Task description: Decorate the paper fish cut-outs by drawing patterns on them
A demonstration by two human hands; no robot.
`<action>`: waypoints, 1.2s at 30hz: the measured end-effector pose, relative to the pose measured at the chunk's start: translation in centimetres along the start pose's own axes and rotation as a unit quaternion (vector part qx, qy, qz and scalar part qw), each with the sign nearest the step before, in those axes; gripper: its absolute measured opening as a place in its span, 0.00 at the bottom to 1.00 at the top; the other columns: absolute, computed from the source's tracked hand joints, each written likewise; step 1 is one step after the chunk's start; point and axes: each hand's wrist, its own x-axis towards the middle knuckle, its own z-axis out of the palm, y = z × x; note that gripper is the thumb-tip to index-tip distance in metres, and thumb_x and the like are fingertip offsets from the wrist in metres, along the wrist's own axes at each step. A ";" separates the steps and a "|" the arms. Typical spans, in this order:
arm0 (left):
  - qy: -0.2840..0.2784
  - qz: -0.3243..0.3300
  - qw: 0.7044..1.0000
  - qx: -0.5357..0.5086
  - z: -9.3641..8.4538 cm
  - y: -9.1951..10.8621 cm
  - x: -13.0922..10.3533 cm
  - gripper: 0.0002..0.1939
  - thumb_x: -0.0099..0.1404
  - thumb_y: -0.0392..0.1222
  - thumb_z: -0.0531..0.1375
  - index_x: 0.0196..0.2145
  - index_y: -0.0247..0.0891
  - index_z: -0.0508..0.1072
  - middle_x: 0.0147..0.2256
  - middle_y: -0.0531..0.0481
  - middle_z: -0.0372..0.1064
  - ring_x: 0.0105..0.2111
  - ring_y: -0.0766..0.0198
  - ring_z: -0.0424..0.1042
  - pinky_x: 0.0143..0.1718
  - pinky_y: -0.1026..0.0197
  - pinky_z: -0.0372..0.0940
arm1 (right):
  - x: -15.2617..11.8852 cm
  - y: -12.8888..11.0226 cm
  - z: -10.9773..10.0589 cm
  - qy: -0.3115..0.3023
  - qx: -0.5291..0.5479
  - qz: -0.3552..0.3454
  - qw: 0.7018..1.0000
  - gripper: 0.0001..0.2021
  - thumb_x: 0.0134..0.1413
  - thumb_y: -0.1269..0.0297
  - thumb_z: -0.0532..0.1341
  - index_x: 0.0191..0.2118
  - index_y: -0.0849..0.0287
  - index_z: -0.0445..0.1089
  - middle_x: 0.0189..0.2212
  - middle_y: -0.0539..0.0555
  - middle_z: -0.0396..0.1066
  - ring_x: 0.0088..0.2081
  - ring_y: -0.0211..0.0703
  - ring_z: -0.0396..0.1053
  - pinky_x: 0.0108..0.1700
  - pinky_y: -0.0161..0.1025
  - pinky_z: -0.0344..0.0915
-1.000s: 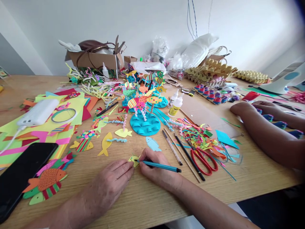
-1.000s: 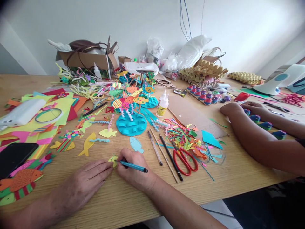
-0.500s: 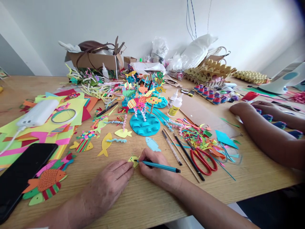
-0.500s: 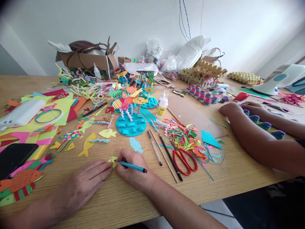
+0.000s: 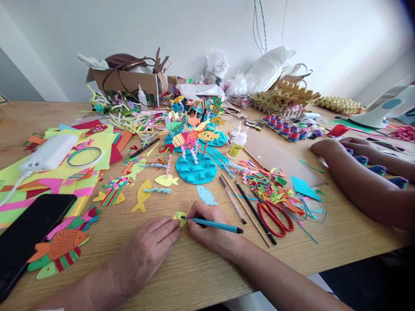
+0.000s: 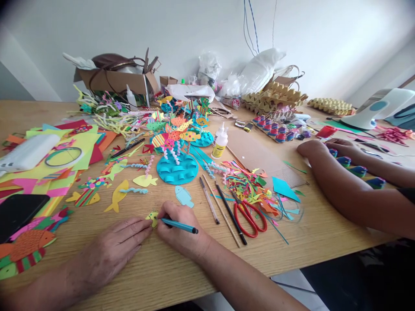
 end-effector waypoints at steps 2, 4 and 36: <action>0.000 -0.003 1.000 -0.002 0.2 0.0 -0.1 0.19 0.69 0.29 0.42 0.45 0.28 0.71 0.43 0.43 0.73 0.45 0.59 0.71 0.45 0.59 0.70 | 0.0 -0.1 -0.1 0.000 0.004 0.000 1.000 0.06 0.42 0.76 0.56 0.24 0.58 0.61 0.18 0.44 0.61 0.20 0.31 0.57 0.26 0.29 0.56; -0.002 -0.008 1.000 -0.005 0.4 0.0 -0.3 0.19 0.69 0.29 0.43 0.46 0.28 0.71 0.44 0.43 0.73 0.46 0.59 0.70 0.46 0.59 0.69 | 0.0 -0.3 -0.5 -0.004 0.019 0.010 1.000 0.06 0.42 0.77 0.56 0.24 0.58 0.61 0.18 0.44 0.60 0.20 0.31 0.57 0.25 0.29 0.55; 0.013 -0.013 1.000 0.006 0.5 0.1 -0.1 0.19 0.70 0.29 0.41 0.45 0.30 0.71 0.42 0.44 0.73 0.44 0.61 0.71 0.44 0.59 0.70 | -0.3 -0.9 -1.1 -0.032 0.023 0.046 0.998 0.06 0.40 0.78 0.55 0.24 0.60 0.62 0.19 0.45 0.61 0.22 0.33 0.58 0.26 0.30 0.54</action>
